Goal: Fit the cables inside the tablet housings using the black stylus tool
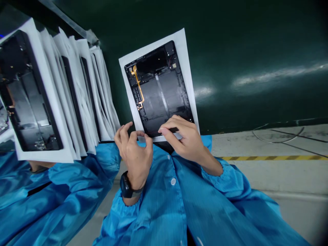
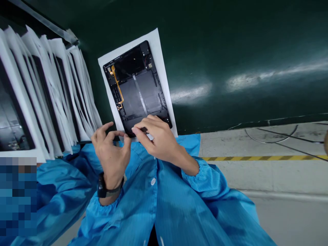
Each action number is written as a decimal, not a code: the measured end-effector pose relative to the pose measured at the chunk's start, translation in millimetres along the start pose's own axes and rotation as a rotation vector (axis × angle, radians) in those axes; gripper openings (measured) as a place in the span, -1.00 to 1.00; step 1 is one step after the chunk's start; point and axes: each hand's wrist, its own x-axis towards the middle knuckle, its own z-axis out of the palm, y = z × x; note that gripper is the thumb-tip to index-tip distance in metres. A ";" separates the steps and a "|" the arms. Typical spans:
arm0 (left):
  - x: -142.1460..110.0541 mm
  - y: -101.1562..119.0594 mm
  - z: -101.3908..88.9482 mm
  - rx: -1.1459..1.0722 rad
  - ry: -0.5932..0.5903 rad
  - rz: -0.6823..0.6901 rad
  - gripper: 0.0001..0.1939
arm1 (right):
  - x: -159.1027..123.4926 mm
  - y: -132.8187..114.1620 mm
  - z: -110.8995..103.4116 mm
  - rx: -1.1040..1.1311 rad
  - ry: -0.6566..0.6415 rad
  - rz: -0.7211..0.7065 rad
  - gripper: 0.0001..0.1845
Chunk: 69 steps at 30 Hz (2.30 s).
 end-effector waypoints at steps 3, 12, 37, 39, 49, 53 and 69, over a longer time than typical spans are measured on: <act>1.0 0.4 -1.9 -0.006 -0.025 -0.019 -0.92 | -0.1 0.6 -0.7 0.012 -0.002 -0.001 -0.85; 8.7 -12.2 -8.8 -0.108 -0.115 -0.105 -0.90 | -0.2 0.7 0.1 0.003 -0.009 0.015 -0.84; 11.2 -28.3 -13.6 -0.204 -0.187 -0.062 -0.85 | 1.4 -2.2 3.4 -0.077 -0.028 0.014 -0.81; 11.0 -28.0 -11.4 -0.202 -0.164 -0.064 -0.84 | 1.6 -1.5 4.5 -0.109 -0.052 0.008 -0.81; 10.8 -26.8 -2.0 -0.198 -0.075 -0.068 -0.85 | 0.8 -1.8 5.4 -0.137 -0.075 0.027 -0.81; 5.3 -26.4 0.8 -0.219 -0.048 -0.079 -0.85 | 1.0 -1.4 4.7 -0.143 -0.076 0.032 -0.80; 0.6 -33.9 9.8 -0.309 0.011 -0.071 -0.86 | 8.9 -2.7 27.1 -0.421 -0.283 0.000 -0.70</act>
